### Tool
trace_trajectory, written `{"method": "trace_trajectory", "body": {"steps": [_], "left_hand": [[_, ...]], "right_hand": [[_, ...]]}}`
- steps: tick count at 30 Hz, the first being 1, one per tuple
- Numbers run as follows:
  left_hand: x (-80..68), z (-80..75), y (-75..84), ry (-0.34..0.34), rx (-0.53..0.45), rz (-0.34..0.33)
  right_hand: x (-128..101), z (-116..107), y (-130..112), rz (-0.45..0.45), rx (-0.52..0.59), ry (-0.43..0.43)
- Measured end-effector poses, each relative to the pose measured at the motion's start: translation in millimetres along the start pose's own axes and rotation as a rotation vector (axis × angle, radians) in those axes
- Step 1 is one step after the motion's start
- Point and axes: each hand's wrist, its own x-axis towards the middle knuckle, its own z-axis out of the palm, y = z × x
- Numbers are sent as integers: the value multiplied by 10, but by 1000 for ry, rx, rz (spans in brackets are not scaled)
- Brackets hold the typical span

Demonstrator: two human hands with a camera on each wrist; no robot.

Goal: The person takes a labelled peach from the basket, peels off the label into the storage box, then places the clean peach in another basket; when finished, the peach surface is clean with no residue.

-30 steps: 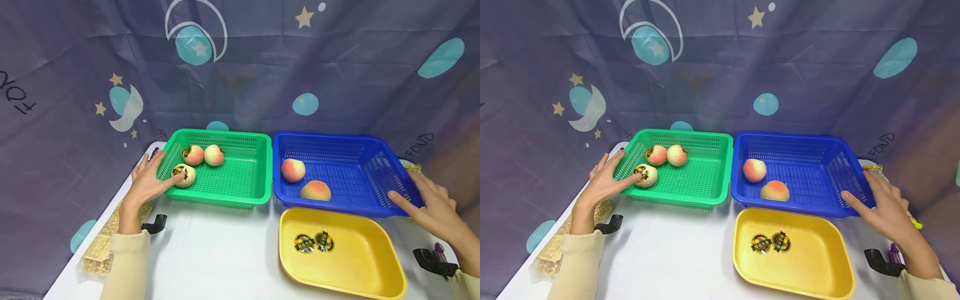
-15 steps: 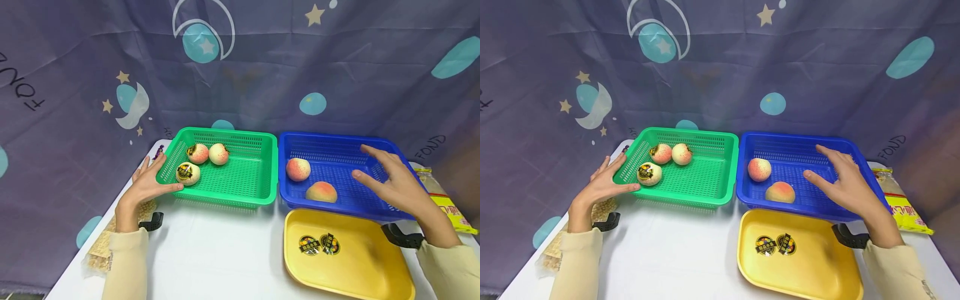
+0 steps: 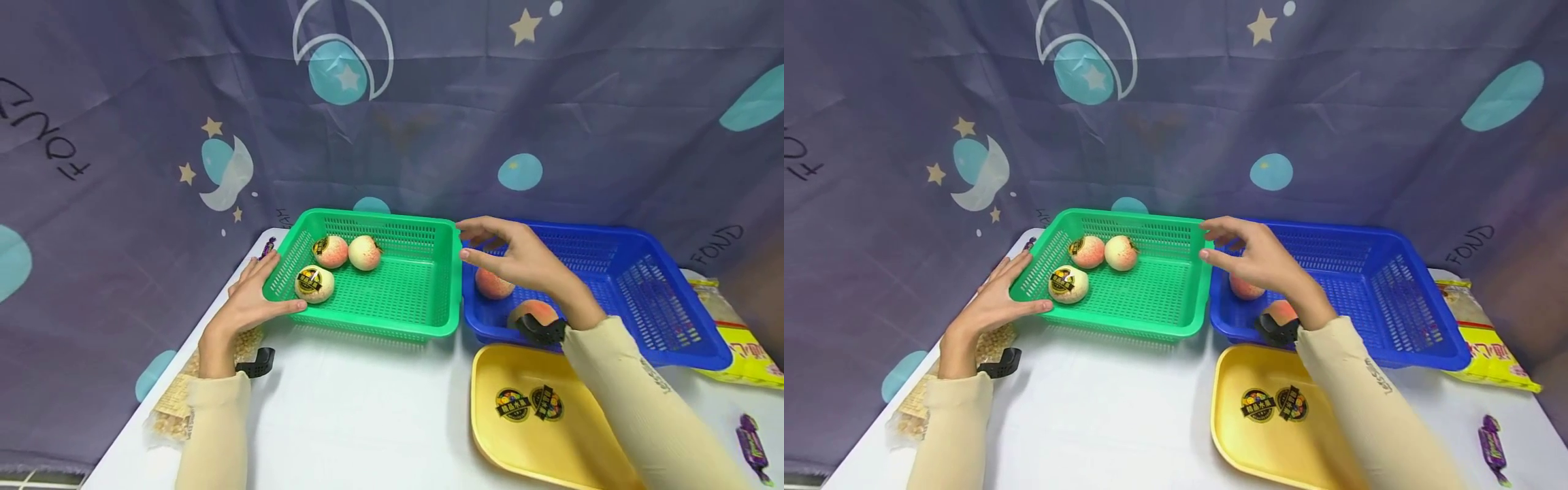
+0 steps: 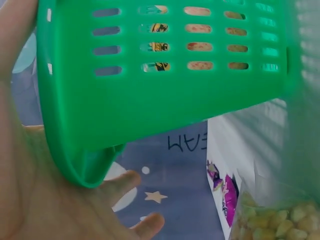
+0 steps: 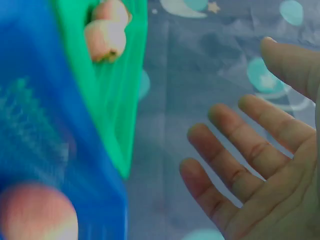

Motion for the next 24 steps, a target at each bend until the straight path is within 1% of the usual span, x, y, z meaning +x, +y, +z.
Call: {"method": "trace_trajectory", "body": {"steps": [5, 12, 18, 24], "left_hand": [[6, 22, -14, 11, -12, 15], [8, 21, -32, 19, -17, 20], [-8, 29, -59, 19, -29, 17], [20, 36, -47, 17, -27, 18]], "right_hand": [[333, 255, -52, -18, 71, -66], [707, 560, -85, 26, 129, -118], [954, 822, -50, 58, 189, -141], [1124, 1060, 11, 90, 226, -151]]}}
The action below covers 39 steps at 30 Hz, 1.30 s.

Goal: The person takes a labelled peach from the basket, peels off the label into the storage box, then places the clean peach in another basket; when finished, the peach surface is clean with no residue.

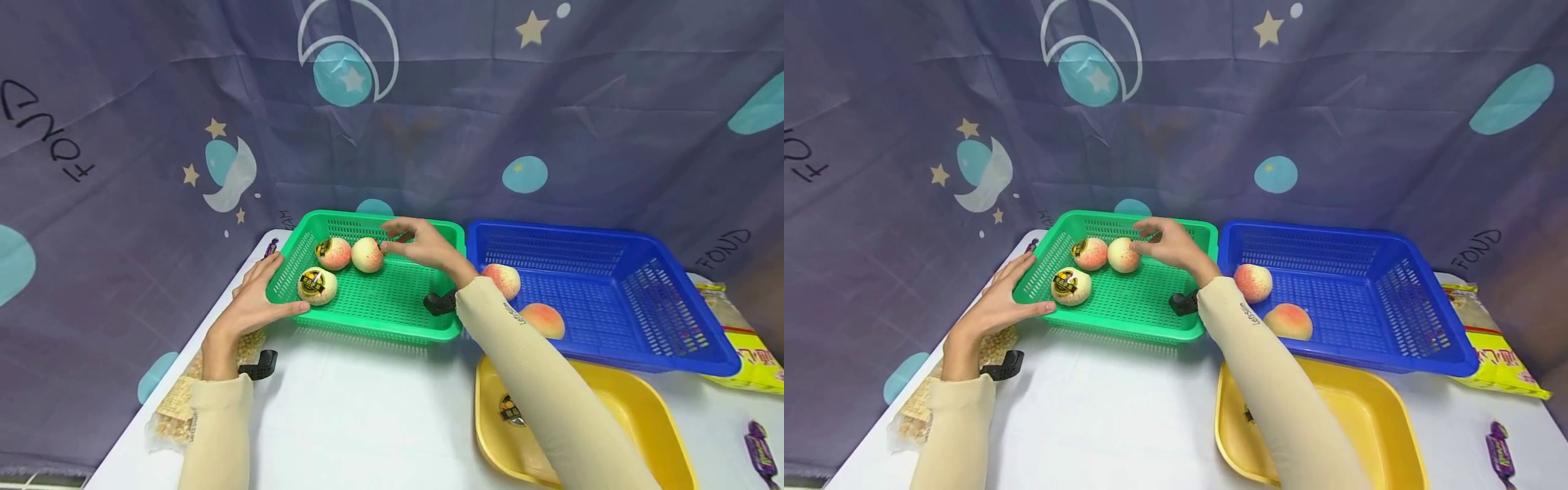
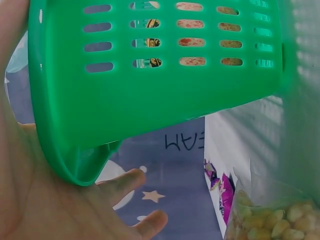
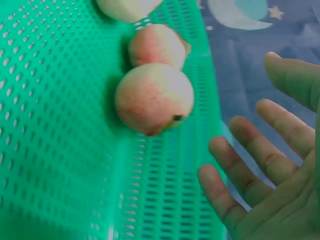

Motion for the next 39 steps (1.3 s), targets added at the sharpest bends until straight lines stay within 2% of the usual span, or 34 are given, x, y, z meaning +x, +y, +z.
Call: {"method": "trace_trajectory", "body": {"steps": [9, 16, 23, 30, 39], "left_hand": [[1, 13, 36, -11, 15, -2], [0, 10, 60, -17, 4, 1], [-5, 27, 42, -24, -5, -4], [3, 13, 24, -17, 1, -2], [-9, -10, 9, -18, 1, -12]], "right_hand": [[206, 265, 117, 59, -63, -3], [321, 367, 177, 23, -184, -25], [342, 468, 204, 55, -245, -84], [358, 490, 185, 73, -348, -59], [382, 487, 124, 143, -400, -5]]}}
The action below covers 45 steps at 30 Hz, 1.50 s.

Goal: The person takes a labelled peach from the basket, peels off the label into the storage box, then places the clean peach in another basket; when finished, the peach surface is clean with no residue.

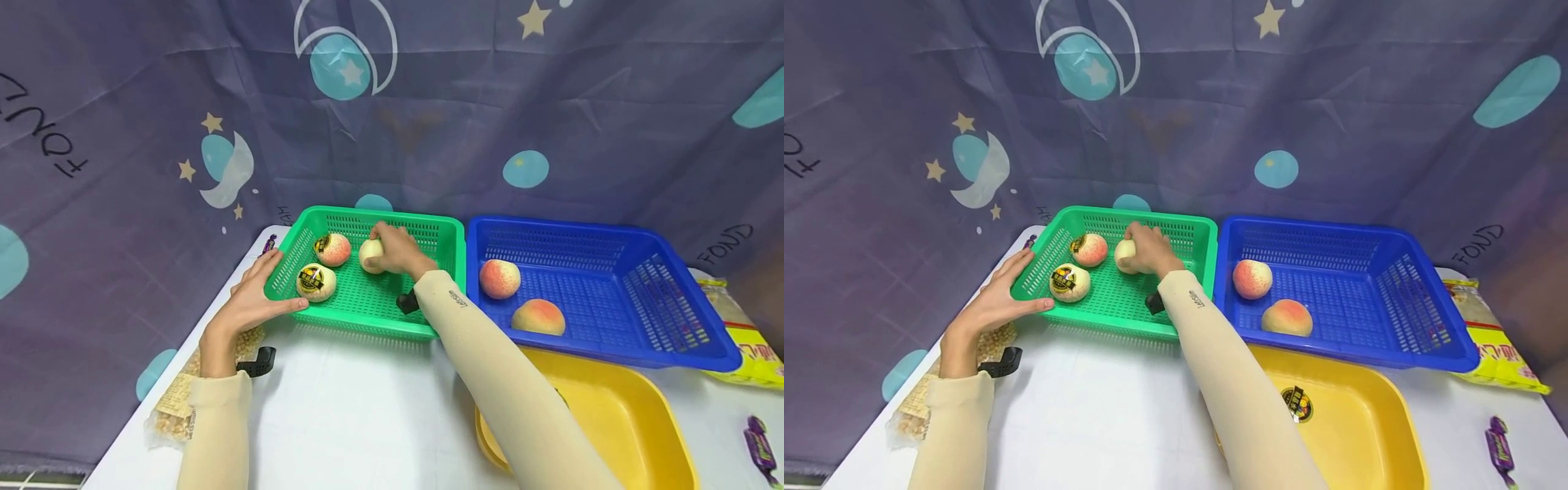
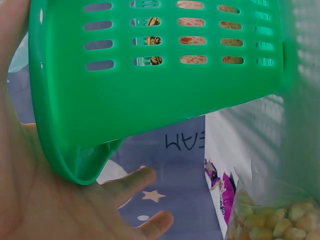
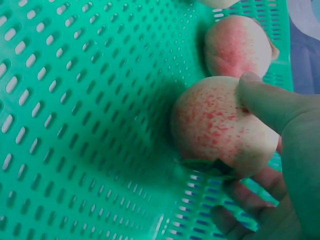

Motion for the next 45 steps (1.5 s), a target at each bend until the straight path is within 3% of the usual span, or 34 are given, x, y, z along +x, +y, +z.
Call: {"method": "trace_trajectory", "body": {"steps": [7, 17, 24, 27, 31, 38, 45], "left_hand": [[-12, -13, 8, -14, -15, -8], [-18, -8, 16, -15, -11, -3], [-17, -8, 7, -15, -9, -7], [-8, -7, 6, -18, -11, -7], [-4, -17, 4, -19, -10, -7], [-7, -13, -4, -26, -14, -11], [4, -8, -6, -30, -31, -12]], "right_hand": [[-15, -45, 19, 55, -81, -43], [-77, -128, 127, 77, 90, -175], [-30, -120, 128, -105, 40, -151], [-44, -141, 136, -155, 29, -184], [-82, -176, 136, -146, 11, -222], [-85, -159, 150, -52, -24, -177], [-109, -235, 191, -86, 29, -201]]}}
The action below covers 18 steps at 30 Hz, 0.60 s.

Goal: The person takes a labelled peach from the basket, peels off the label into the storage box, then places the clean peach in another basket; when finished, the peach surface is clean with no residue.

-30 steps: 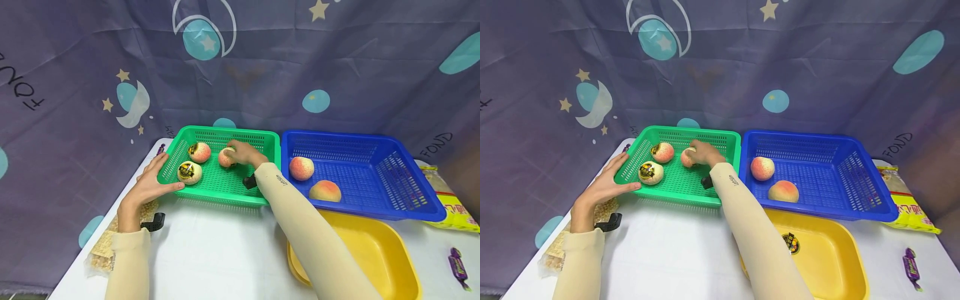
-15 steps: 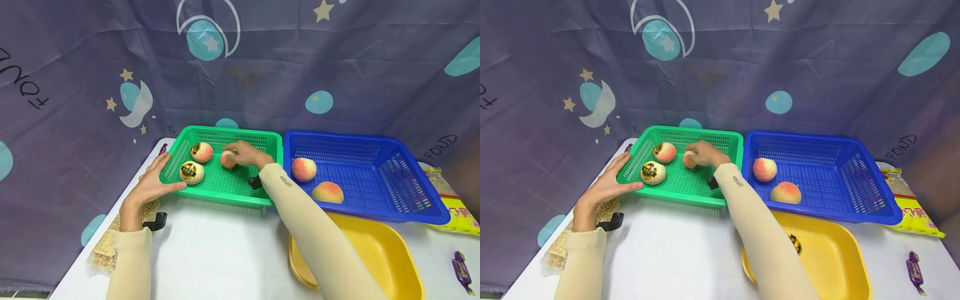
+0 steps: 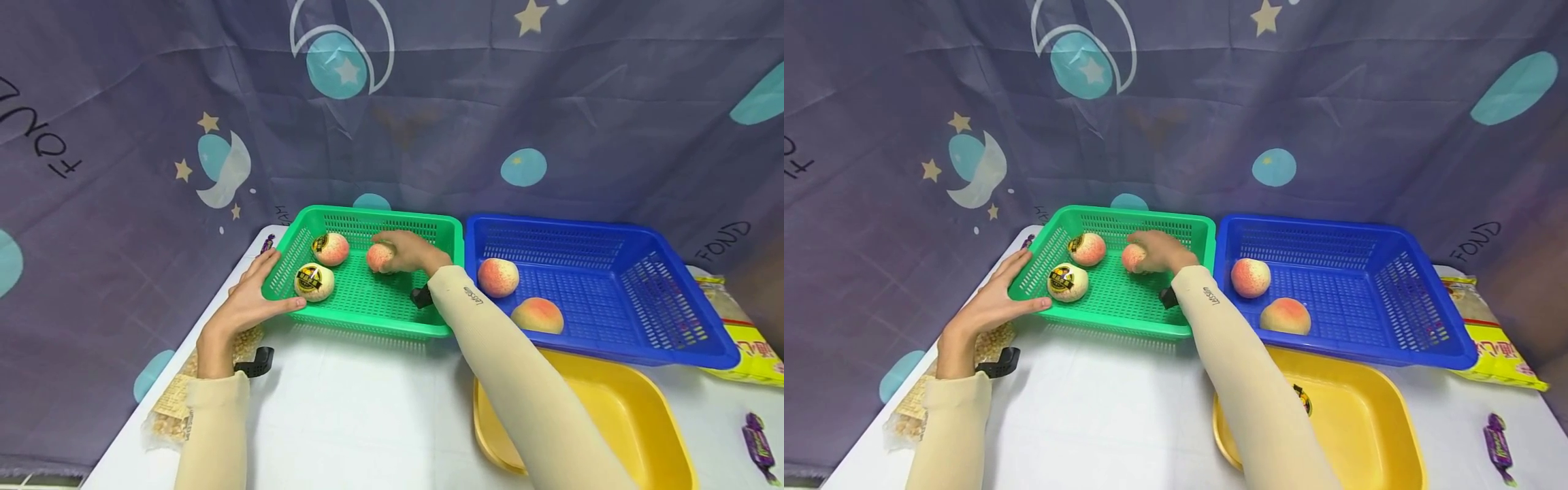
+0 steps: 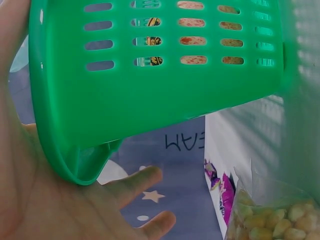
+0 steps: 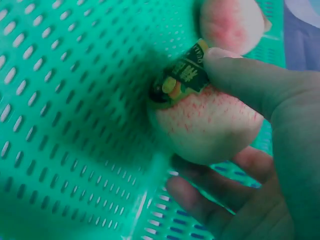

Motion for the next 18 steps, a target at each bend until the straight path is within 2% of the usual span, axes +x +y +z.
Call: {"method": "trace_trajectory", "body": {"steps": [5, 9, 14, 18], "left_hand": [[18, 26, 49, -4, 2, 14], [11, 22, 56, 0, 10, 17], [-25, -5, 71, -1, 17, 13], [-67, -43, 148, 20, 23, 52]], "right_hand": [[-151, -181, -50, -24, 135, -52], [-308, -326, -188, -104, 195, -65], [-646, -403, -341, -238, 236, -25], [-1005, -368, -399, -319, 247, 19]]}}
